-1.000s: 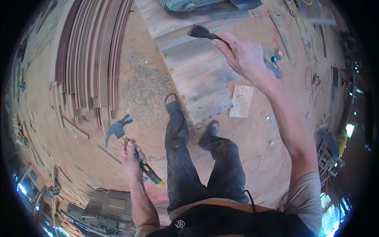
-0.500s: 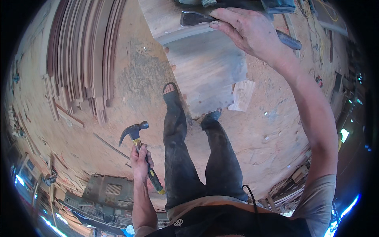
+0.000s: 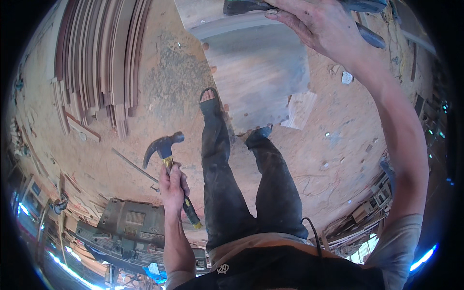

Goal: The person applies glue in dots to a rectangular wood panel, then spreads the glue with their hand. Afterward, they use an electric sander to smooth the surface of the panel.

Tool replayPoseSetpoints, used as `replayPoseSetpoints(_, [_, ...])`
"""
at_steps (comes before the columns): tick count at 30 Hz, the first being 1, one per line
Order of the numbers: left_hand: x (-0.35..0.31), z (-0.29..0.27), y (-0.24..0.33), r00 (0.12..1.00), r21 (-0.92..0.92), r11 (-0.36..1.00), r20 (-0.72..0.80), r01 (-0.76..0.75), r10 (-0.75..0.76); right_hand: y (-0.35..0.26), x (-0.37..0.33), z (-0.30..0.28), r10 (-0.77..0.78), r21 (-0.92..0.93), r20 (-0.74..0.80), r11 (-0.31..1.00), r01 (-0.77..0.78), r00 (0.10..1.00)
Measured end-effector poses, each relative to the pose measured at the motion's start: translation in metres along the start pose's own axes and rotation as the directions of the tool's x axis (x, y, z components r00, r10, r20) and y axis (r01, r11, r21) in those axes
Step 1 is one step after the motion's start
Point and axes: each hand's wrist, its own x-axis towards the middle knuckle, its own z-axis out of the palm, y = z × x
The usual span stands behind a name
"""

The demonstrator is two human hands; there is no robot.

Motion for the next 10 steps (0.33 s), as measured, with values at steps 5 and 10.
replayPoseSetpoints(5, [-0.004, 0.036, 0.070, 0.919, 0.161, 0.906, 0.036, -0.393, 0.392, -0.018, 0.001, -0.018, 0.011, -0.191, 0.116, 0.982, 0.012, 0.993])
replayPoseSetpoints(10, [-0.006, 0.078, 0.179, 0.679, 0.369, 0.603, 0.117, -0.708, 0.725, -0.032, 0.008, -0.030, 0.015, -0.200, 0.133, 0.980, 0.011, 0.991])
